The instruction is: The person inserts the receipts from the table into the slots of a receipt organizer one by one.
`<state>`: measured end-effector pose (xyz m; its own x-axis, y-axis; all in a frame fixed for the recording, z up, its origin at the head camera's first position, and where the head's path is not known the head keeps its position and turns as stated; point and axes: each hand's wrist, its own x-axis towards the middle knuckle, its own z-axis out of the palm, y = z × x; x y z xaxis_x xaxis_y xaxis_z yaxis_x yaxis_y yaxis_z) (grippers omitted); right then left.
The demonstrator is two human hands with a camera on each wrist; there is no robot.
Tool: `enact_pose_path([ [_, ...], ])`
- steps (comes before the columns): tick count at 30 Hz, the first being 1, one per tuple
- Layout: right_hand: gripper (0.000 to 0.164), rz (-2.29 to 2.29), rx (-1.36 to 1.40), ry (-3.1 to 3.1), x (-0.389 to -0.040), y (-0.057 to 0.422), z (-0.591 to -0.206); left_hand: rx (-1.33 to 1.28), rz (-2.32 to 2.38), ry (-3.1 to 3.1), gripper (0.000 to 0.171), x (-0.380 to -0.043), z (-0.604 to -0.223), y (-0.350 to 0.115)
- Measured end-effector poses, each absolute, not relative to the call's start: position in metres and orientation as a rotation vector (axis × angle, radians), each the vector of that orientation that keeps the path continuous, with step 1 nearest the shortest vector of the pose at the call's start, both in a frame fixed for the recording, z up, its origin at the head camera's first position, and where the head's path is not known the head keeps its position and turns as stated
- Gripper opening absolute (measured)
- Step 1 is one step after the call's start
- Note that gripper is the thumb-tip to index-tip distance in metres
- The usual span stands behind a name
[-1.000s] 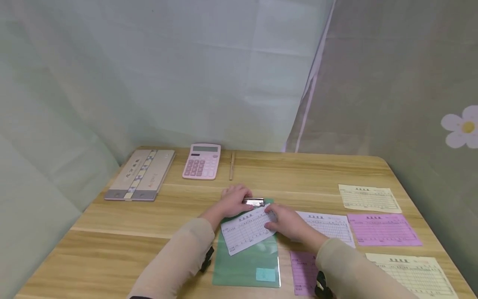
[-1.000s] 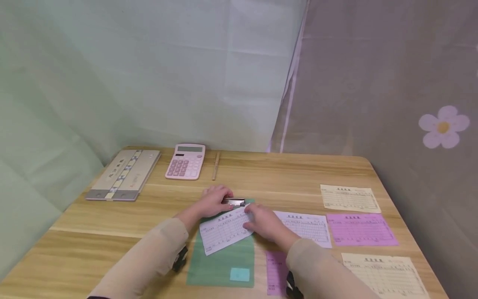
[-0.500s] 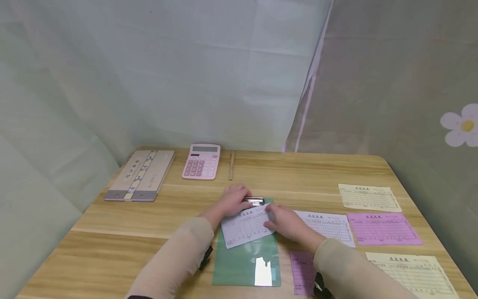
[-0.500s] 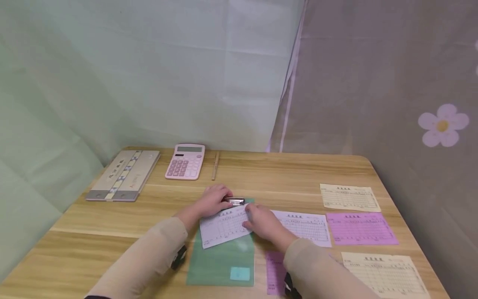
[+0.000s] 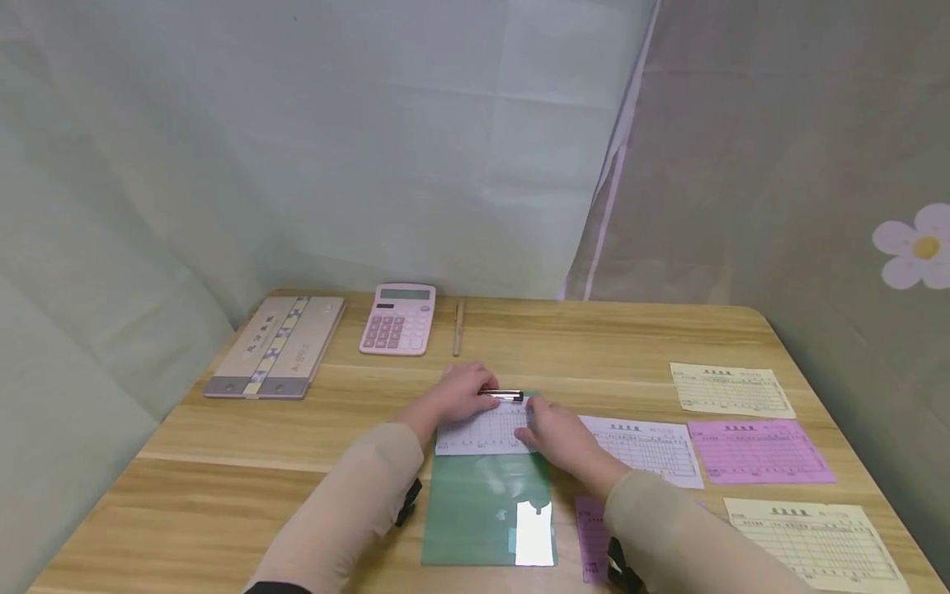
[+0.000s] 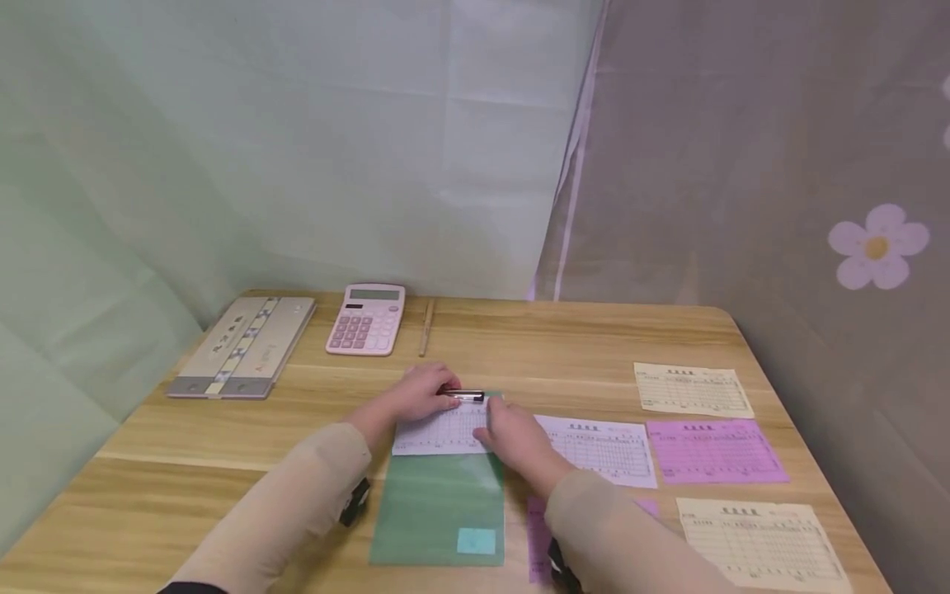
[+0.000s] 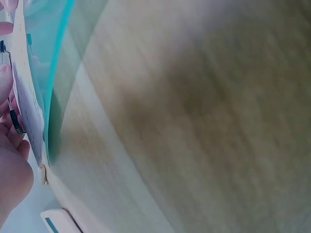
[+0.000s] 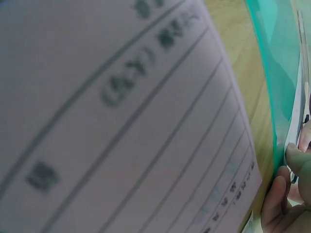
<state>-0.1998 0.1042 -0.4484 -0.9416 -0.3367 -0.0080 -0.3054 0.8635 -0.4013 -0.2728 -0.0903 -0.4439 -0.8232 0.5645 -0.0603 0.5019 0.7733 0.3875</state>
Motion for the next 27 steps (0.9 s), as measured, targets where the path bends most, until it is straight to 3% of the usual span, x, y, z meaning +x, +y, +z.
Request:
enact_pose_path([
  [11,0.046,-0.628,-0.369,2.928,-0.2,0.099,-0.445,0.889,0.5,2.821,0.026,-0.269,-0.441,-0.09],
  [27,0.046,-0.78,-0.429,2.831,-0.2,0.115,-0.438,0.758,0.628,2.767,0.032,-0.266,-0.454,-0.095],
])
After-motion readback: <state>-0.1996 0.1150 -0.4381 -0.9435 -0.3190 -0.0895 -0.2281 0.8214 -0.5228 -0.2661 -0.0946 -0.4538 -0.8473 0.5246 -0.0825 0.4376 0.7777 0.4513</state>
